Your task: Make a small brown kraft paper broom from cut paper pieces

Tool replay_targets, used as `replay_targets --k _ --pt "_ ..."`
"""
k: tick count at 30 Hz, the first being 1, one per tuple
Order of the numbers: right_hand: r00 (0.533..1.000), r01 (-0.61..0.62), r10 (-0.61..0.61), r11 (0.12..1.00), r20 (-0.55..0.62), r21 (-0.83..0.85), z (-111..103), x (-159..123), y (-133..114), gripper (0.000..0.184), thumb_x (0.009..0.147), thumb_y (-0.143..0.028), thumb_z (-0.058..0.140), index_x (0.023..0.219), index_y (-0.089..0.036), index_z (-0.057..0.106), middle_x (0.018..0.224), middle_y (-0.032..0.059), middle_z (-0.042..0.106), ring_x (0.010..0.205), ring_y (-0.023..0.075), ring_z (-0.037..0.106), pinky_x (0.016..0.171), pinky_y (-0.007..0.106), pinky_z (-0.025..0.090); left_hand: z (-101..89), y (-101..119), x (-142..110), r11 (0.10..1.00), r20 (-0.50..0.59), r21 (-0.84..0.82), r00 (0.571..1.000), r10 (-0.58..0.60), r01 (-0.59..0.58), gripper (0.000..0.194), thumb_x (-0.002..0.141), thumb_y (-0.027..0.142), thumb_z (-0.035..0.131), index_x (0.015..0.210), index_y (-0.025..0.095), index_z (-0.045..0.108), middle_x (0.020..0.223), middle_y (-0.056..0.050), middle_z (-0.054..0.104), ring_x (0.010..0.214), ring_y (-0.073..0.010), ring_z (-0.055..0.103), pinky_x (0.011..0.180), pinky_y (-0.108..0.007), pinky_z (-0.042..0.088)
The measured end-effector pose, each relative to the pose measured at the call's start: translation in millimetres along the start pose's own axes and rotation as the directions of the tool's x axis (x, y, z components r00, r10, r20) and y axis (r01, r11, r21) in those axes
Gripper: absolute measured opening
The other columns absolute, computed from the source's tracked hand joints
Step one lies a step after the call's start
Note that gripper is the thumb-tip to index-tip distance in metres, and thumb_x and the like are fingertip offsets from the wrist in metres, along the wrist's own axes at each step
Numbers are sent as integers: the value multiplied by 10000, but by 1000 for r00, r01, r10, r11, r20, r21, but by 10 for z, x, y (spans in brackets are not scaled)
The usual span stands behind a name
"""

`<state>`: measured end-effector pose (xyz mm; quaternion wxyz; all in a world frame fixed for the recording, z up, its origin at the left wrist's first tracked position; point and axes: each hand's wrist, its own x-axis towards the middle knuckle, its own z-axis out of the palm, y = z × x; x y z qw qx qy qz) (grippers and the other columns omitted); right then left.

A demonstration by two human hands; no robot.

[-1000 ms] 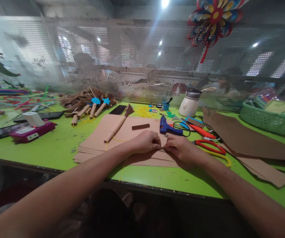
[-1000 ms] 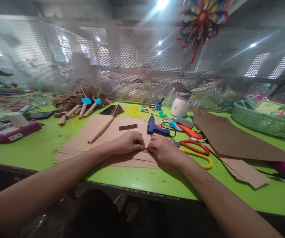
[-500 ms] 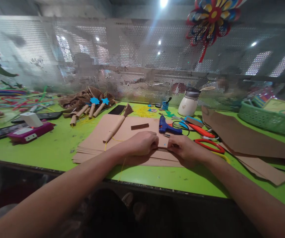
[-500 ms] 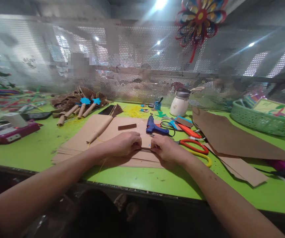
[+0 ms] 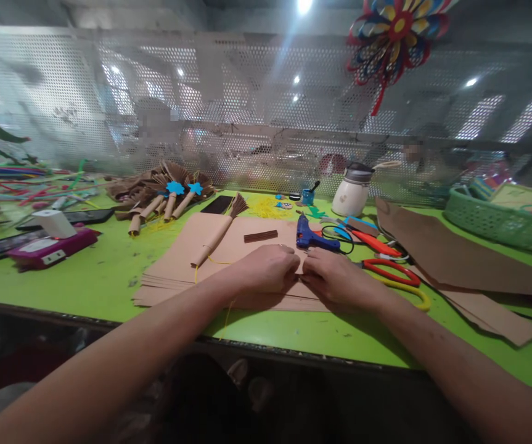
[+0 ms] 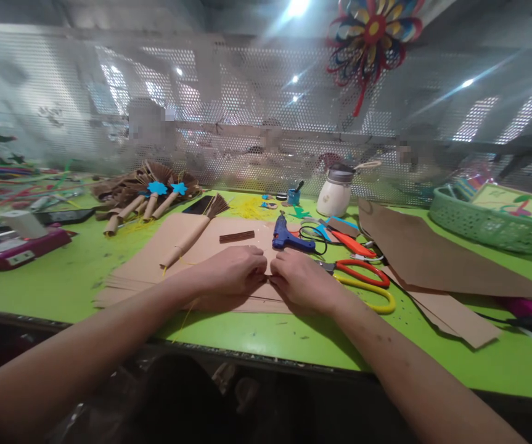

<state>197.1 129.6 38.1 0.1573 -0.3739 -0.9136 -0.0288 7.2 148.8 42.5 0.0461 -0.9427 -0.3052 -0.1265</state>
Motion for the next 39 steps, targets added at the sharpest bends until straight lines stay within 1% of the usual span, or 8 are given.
replay_targets --k 2,7,13,20,26,32,35,39 --pt "1000 5 -5 1000 -3 24 18 35 -27 121 852 -206 474 783 -163 564 811 65 562 767 171 488 661 275 360 41 7 28 1000 2 -20 1000 -12 12 186 801 206 437 726 162 601 739 -59 615 664 -160 535 593 -263 359" --pt "998 -62 61 994 19 85 53 27 39 96 828 -181 497 746 -172 546 794 51 557 705 152 476 618 259 349 76 -6 25 1000 -19 -16 1000 -13 13 167 794 223 461 727 158 599 725 -55 603 649 -158 534 580 -260 369" --pt "996 -78 72 988 52 132 17 -89 127 83 811 -138 480 767 -191 524 795 39 546 697 148 471 598 249 341 -47 8 -27 999 40 -39 999 -19 21 126 762 195 480 732 153 595 742 -40 575 638 -136 501 560 -243 348" --pt "996 -64 55 990 75 125 -61 -151 110 82 784 -139 487 726 -196 474 781 37 536 703 154 470 588 255 338 -130 62 -78 999 75 -20 997 -30 32 147 798 223 473 753 155 595 768 -42 562 645 -141 506 566 -249 351" --pt "998 22 -19 998 57 -55 -88 -147 -6 101 805 -171 486 706 -189 494 778 58 524 726 182 481 618 291 343 -122 26 -83 997 66 74 998 -10 5 146 786 246 497 715 154 584 736 -46 564 629 -149 502 554 -261 345" --pt "996 86 -80 979 37 -182 -72 -158 -99 145 822 -146 467 705 -171 549 775 81 550 796 211 497 685 322 370 -115 49 -105 986 21 150 997 71 -73 140 764 231 489 681 160 576 703 -40 546 605 -150 479 546 -280 332" --pt "990 139 -138 957 23 -253 -37 -159 -113 162 814 -116 467 693 -167 563 754 72 553 780 204 487 679 325 365 -133 79 -127 988 -10 139 997 74 -72 132 747 205 479 665 156 569 694 -44 541 609 -151 472 567 -282 338" --pt "980 196 -189 915 56 -354 8 -153 -122 168 811 -116 484 675 -165 571 729 74 556 722 211 457 625 336 351 -141 43 -96 1000 6 17 1000 -10 10 215 792 228 443 650 155 587 693 -45 568 608 -140 475 556 -264 324"
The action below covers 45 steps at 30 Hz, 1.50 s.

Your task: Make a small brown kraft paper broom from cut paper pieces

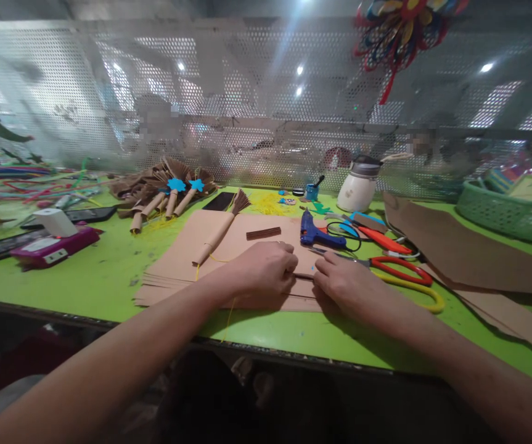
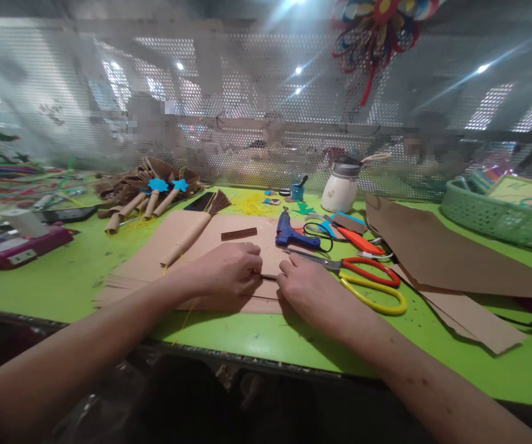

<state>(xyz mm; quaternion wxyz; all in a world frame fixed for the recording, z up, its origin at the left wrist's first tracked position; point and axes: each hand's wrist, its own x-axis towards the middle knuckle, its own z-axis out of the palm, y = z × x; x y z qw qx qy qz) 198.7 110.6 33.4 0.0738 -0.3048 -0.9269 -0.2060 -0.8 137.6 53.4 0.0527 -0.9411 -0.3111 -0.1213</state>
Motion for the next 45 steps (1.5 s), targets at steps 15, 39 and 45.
replay_targets --k 15,39,45 --pt "953 -134 125 991 -275 -17 -14 29 33 206 837 -89 439 665 -140 541 734 79 488 755 216 422 646 332 395 -14 -154 71 641 307 -671 926 -219 373 431 834 478 436 729 125 660 638 -13 608 561 -107 473 539 -221 334" --pt "839 -148 251 959 -482 242 40 9 116 187 828 -46 449 836 -121 619 839 102 548 809 204 490 711 335 453 -120 -138 89 464 253 -821 941 -224 332 320 793 371 563 998 160 688 650 -12 604 580 -97 460 571 -217 354" --pt "827 -164 393 852 -402 496 10 28 127 223 779 -88 511 984 -141 583 923 103 564 870 219 526 741 363 469 -27 -162 111 627 135 -727 954 -267 279 253 793 279 538 937 152 704 732 -37 667 670 -127 539 610 -223 392"
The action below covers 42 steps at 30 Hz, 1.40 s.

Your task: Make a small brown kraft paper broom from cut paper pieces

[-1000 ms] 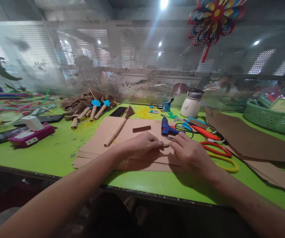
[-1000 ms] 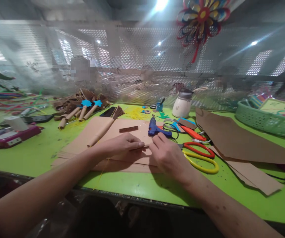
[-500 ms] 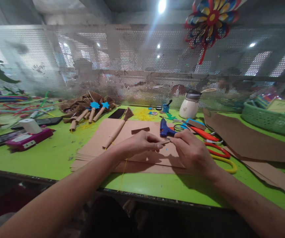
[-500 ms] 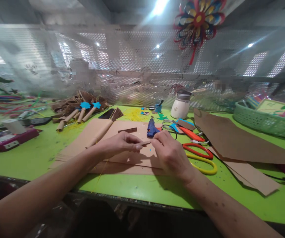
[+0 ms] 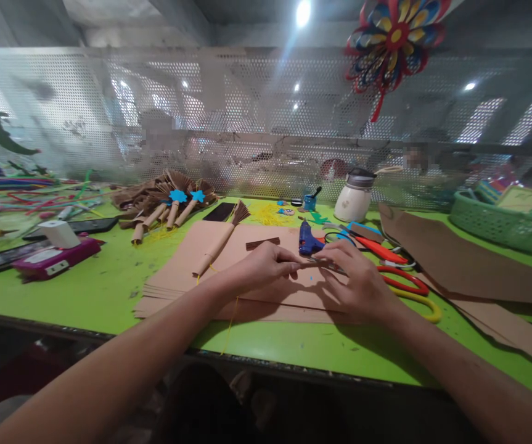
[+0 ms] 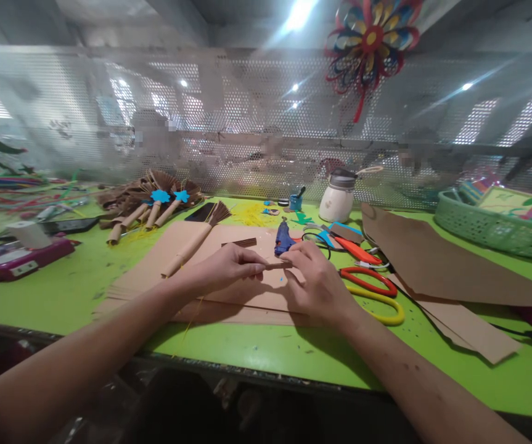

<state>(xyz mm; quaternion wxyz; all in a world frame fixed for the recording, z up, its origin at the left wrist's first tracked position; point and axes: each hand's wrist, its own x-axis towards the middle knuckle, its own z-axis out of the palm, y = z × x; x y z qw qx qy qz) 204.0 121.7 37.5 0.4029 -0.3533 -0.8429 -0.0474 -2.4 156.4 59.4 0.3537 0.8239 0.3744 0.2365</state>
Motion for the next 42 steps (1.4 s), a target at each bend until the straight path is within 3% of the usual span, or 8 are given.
replay_targets --k 5,9,13,19,31,36,42 --pt "981 -181 164 968 108 172 -8 -9 -9 327 761 -167 568 1087 -171 549 932 76 614 799 190 574 661 313 489 19 -12 0 996 -6 75 999 39 -39 262 788 243 530 970 158 697 752 -38 681 673 -131 558 608 -219 404" --pt "965 -245 218 946 143 212 -3 15 -29 214 797 -234 566 996 -170 613 874 68 643 768 183 592 650 301 485 36 30 -11 991 -9 108 997 77 -76 262 800 212 513 990 173 689 786 -30 688 707 -128 580 627 -208 420" --pt "973 -220 200 955 117 200 -11 44 -24 99 797 -193 574 827 -171 666 772 54 648 713 172 583 639 297 470 48 81 -24 987 23 117 994 108 -110 262 816 182 487 991 164 681 820 -36 692 741 -128 597 657 -208 436" --pt "986 -150 131 966 104 212 -46 46 -5 103 791 -168 588 849 -182 672 766 46 644 698 165 574 636 296 465 51 70 -26 988 9 83 992 129 -129 244 799 208 551 1023 177 644 920 -41 685 810 -137 602 701 -233 448" --pt "987 -152 136 965 88 212 -54 48 14 87 800 -225 580 791 -182 655 723 40 643 644 159 574 588 282 472 3 36 -18 984 -24 95 988 155 -152 109 794 193 558 842 141 641 759 -21 664 696 -112 587 626 -212 435" --pt "988 -139 120 964 93 229 -61 46 35 73 796 -204 585 770 -176 648 722 43 644 655 163 578 617 296 476 17 25 -32 964 -59 172 974 217 -205 94 788 135 545 837 140 626 749 -16 668 664 -93 575 602 -187 419" --pt "996 -83 77 963 34 255 -64 44 57 66 791 -209 586 791 -188 649 744 44 651 671 170 589 621 307 487 52 -25 -48 847 -106 427 912 395 -317 134 836 152 492 884 155 618 807 -33 658 708 -116 559 654 -229 415"
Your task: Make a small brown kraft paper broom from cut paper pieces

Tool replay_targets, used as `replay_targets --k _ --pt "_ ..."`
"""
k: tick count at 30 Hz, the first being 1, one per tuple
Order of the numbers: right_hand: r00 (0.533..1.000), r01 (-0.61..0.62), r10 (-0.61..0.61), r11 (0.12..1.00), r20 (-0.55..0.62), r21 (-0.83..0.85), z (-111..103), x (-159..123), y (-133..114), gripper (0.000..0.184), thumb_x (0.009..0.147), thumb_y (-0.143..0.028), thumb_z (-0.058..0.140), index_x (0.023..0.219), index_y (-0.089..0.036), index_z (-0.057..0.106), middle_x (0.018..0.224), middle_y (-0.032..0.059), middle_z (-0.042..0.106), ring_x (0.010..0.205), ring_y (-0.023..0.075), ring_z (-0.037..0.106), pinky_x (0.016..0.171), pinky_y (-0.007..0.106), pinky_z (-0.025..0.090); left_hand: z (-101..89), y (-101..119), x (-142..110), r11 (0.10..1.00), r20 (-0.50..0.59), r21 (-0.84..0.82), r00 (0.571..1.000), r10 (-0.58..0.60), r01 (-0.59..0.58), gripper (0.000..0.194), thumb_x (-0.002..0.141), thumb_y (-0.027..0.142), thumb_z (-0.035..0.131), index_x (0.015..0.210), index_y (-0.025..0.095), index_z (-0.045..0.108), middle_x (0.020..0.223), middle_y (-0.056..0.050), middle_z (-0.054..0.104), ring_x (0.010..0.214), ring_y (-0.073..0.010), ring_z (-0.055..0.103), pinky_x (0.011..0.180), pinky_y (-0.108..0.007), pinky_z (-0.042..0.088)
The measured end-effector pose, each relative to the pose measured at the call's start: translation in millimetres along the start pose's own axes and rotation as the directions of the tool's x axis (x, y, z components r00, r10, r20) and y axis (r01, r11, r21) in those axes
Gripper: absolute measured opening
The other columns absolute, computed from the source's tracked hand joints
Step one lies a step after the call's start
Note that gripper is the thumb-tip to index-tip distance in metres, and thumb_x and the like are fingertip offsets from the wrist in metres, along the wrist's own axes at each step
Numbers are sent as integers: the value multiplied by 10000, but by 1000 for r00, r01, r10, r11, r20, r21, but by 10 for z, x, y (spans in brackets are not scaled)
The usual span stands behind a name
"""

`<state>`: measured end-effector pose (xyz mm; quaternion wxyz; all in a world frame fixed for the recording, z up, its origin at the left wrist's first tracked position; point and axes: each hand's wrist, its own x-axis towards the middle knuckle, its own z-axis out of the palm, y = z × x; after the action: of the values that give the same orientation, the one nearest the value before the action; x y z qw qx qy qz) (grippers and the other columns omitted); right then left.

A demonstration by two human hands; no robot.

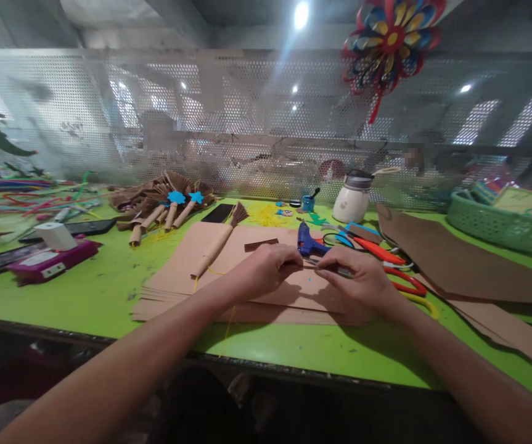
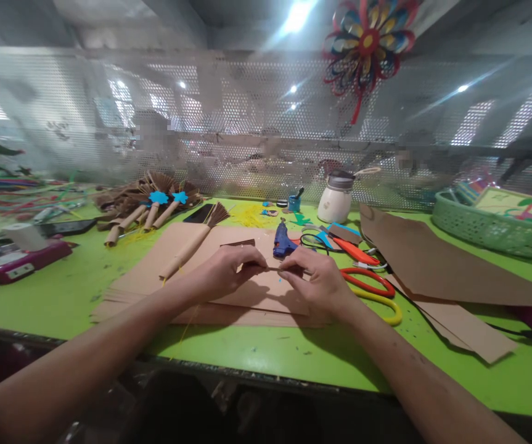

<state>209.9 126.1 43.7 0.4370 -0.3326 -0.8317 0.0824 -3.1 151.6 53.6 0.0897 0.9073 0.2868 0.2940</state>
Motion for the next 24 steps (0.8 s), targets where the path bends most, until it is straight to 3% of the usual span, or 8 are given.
replay_targets --k 5,12,19,24 --pt "999 39 -40 999 -37 -16 -9 12 -44 46 788 -196 595 801 -195 639 762 50 647 685 179 588 641 330 494 9 -10 -10 990 -37 120 996 84 -79 152 864 178 462 885 149 610 796 -50 639 737 -139 548 667 -254 414" --pt "996 70 -72 996 -47 -51 -17 7 -62 53 800 -193 591 832 -187 634 777 57 634 708 182 584 654 332 489 8 11 -12 977 -56 160 987 152 -141 163 881 173 441 912 145 597 813 -63 622 753 -142 542 691 -260 421" --pt "994 89 -93 993 -54 -75 -9 -2 -60 60 805 -163 574 814 -185 630 743 49 612 672 166 558 610 307 471 -15 61 -3 984 -20 122 991 134 -130 161 894 168 401 906 140 560 857 -73 606 799 -146 528 727 -270 416" --pt "999 12 -12 1000 -45 -18 -15 -7 -36 37 778 -173 605 763 -176 638 716 41 619 656 160 552 608 300 453 -15 61 9 994 -9 95 998 62 -60 96 855 151 452 821 146 542 783 -33 578 695 -119 493 629 -228 383"
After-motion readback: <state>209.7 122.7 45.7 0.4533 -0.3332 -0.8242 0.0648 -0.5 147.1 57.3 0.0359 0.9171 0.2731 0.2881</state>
